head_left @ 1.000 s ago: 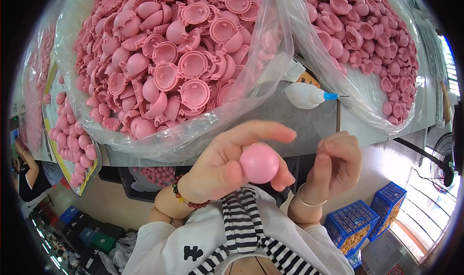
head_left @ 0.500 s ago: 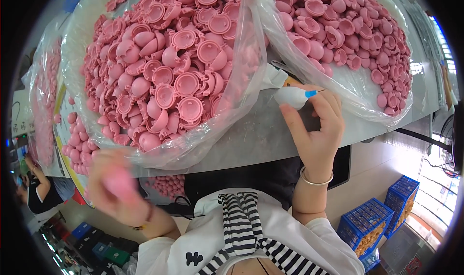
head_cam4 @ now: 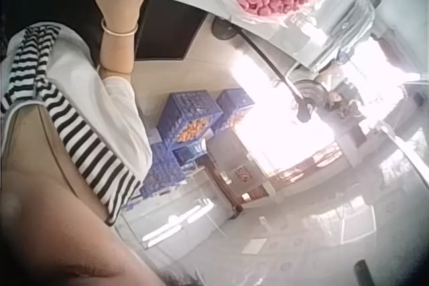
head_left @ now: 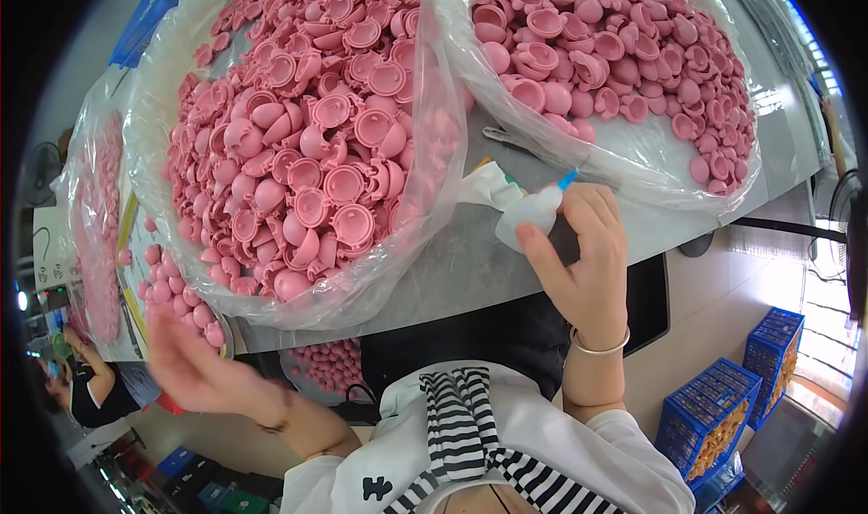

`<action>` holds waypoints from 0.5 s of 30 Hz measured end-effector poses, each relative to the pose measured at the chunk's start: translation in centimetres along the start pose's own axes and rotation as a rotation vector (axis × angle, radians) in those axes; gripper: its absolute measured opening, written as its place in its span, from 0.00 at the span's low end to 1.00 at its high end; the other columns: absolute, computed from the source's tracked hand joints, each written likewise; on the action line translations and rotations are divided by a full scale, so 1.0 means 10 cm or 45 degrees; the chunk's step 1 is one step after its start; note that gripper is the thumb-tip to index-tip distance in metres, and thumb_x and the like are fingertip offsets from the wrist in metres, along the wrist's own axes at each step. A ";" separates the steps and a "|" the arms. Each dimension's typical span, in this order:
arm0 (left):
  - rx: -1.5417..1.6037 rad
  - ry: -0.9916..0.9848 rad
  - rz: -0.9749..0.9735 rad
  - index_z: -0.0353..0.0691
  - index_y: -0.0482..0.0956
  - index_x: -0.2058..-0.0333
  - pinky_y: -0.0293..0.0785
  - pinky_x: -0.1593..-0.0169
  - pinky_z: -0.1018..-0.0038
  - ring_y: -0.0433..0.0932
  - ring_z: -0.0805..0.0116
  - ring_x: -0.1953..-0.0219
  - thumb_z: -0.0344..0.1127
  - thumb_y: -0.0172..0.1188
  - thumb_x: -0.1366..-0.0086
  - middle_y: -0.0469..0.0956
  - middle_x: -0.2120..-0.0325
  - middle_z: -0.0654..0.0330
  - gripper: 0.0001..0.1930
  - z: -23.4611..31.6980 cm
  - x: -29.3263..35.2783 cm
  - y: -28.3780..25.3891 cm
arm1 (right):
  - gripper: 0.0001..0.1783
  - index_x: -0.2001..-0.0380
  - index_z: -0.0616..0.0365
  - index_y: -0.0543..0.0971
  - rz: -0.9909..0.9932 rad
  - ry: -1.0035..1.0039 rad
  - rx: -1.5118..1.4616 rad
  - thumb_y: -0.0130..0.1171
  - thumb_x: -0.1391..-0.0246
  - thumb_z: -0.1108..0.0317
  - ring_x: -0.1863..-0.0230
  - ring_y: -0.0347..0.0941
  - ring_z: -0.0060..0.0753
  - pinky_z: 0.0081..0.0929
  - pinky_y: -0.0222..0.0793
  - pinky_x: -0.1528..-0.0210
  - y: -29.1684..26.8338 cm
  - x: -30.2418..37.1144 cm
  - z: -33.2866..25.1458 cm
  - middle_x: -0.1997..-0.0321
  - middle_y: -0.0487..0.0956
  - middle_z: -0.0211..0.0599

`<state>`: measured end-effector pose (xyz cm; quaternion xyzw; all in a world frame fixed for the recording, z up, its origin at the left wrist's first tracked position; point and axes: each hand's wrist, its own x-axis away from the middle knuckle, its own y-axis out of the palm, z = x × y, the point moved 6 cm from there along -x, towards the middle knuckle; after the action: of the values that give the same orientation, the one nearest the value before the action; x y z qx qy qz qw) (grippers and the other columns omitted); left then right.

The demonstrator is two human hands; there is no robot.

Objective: Assembling pink plastic toy components by applying glue and joining halves.

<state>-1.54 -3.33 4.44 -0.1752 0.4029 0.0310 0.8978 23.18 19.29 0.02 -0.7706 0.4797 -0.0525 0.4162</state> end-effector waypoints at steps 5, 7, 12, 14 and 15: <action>1.180 -0.421 -1.697 0.29 0.56 0.47 0.69 0.56 0.72 0.70 0.64 0.55 0.39 0.64 0.52 0.65 0.53 0.50 0.38 0.95 1.15 0.92 | 0.14 0.77 0.60 0.71 0.070 -0.211 -0.279 0.65 0.69 0.67 0.66 0.64 0.40 0.31 0.61 0.64 -0.10 0.11 -0.20 0.66 0.72 0.37; 1.492 -0.742 -1.740 0.30 0.54 0.45 0.69 0.58 0.74 0.68 0.69 0.55 0.36 0.59 0.46 0.65 0.53 0.52 0.33 1.05 1.34 0.96 | 0.17 0.80 0.58 0.71 -0.041 -0.222 -0.365 0.67 0.69 0.60 0.66 0.63 0.39 0.29 0.61 0.64 -0.04 0.15 -0.39 0.66 0.69 0.36; 1.626 -1.202 -1.696 0.31 0.62 0.55 0.69 0.69 0.80 0.72 0.73 0.74 0.41 0.48 0.38 0.73 0.68 0.53 0.19 0.93 1.47 0.94 | 0.15 0.77 0.58 0.71 0.097 -0.049 -0.409 0.65 0.66 0.64 0.67 0.63 0.38 0.29 0.61 0.65 -0.04 0.10 -0.02 0.70 0.68 0.38; 1.667 -1.080 -1.690 0.31 0.61 0.55 0.68 0.71 0.80 0.71 0.73 0.75 0.47 0.49 0.39 0.73 0.70 0.53 0.24 0.96 1.43 0.89 | 0.17 0.69 0.59 0.71 0.219 -0.097 -0.021 0.63 0.67 0.69 0.65 0.64 0.41 0.30 0.61 0.64 -0.10 -0.01 0.06 0.66 0.70 0.39; 1.579 -1.056 -1.707 0.30 0.61 0.55 0.67 0.72 0.81 0.70 0.73 0.76 0.51 0.49 0.40 0.73 0.72 0.53 0.27 0.97 1.43 0.86 | 0.19 0.66 0.61 0.72 0.151 -0.098 0.047 0.63 0.66 0.69 0.64 0.65 0.41 0.30 0.62 0.62 -0.08 -0.01 0.07 0.66 0.70 0.39</action>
<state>13.33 6.80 -2.58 0.1576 -0.1789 -0.6382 0.7320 23.99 19.94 0.17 -0.7346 0.5071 -0.0070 0.4508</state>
